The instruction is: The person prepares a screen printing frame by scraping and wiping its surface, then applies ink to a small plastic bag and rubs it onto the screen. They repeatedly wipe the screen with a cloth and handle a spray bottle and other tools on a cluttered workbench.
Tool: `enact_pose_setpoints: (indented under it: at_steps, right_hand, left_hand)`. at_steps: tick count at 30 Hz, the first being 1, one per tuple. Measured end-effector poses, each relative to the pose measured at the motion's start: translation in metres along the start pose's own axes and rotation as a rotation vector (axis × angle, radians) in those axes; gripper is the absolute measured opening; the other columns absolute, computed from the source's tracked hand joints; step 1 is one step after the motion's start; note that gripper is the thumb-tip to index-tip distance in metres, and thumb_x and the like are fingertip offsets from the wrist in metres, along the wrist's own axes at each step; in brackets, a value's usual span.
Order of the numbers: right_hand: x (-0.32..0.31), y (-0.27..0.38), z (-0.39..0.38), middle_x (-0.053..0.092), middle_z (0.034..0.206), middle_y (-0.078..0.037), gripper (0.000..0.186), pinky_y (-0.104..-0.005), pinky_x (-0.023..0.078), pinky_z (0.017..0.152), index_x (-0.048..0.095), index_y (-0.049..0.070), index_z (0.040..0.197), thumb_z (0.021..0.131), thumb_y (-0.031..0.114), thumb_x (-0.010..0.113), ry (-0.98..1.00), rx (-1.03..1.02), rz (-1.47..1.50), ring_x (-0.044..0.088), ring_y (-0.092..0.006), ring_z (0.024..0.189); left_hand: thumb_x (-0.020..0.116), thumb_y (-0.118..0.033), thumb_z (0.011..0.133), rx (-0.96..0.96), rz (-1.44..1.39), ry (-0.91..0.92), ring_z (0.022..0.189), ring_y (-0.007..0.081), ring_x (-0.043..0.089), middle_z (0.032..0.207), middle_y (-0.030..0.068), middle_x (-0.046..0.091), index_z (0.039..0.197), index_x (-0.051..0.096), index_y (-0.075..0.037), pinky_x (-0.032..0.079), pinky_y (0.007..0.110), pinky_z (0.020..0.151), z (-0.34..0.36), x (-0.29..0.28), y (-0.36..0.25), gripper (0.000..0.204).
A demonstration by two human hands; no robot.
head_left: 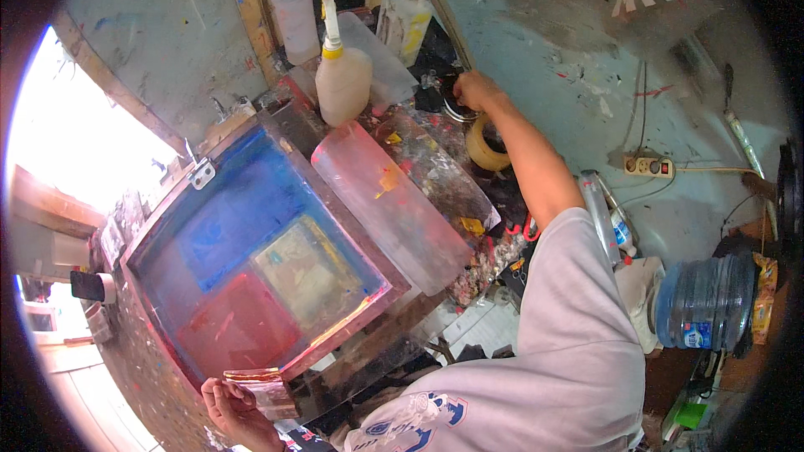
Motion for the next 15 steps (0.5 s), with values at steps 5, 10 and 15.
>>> enact_pose_setpoints:
  at_steps: [5, 10, 15]
  right_hand:
    - [0.002, -0.009, 0.020, 0.075, 0.106, -0.017, 0.028, -0.0473, 0.056, 0.087, 0.076, 0.009, 0.103, 0.075, 0.005, 0.076, 0.019, 0.102, -0.060, 0.070, -0.0365, 0.103]
    - [0.002, -0.006, 0.006, 0.075, 0.104, -0.015, 0.028, -0.0464, 0.056, 0.084, 0.077, 0.012, 0.101, 0.075, 0.004, 0.073, 0.073, -0.106, 0.031, 0.070, -0.0367, 0.099]
    - [0.005, 0.014, -0.002, 0.075, 0.098, -0.012, 0.025, -0.0447, 0.056, 0.082, 0.077, 0.012, 0.097, 0.075, 0.001, 0.072, 0.144, -0.237, -0.084, 0.071, -0.0341, 0.092]
  left_hand:
    - [0.058, -0.021, 0.105, -0.009, -0.032, -0.070, 0.072, 0.0045, 0.053, 0.079, -0.0025, 0.054, 0.107, 0.057, -0.010, 0.041, 0.019, 0.060, 0.003, -0.004, 0.001, 0.012]
    - [0.057, -0.020, 0.105, -0.022, -0.012, 0.003, 0.073, 0.0043, 0.053, 0.080, -0.0026, 0.054, 0.108, 0.058, -0.010, 0.042, 0.019, 0.062, 0.005, 0.000, 0.006, 0.011]
    - [0.056, -0.019, 0.105, 0.003, -0.007, 0.010, 0.075, 0.0043, 0.053, 0.083, -0.0027, 0.055, 0.108, 0.058, -0.010, 0.043, 0.019, 0.066, 0.004, 0.003, 0.005, 0.010]
Point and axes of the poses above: each hand's wrist, its own z-axis towards the middle knuckle, its own x-axis out of the palm, y = z × x, the point moved 9 cm from there along z, towards the middle knuckle
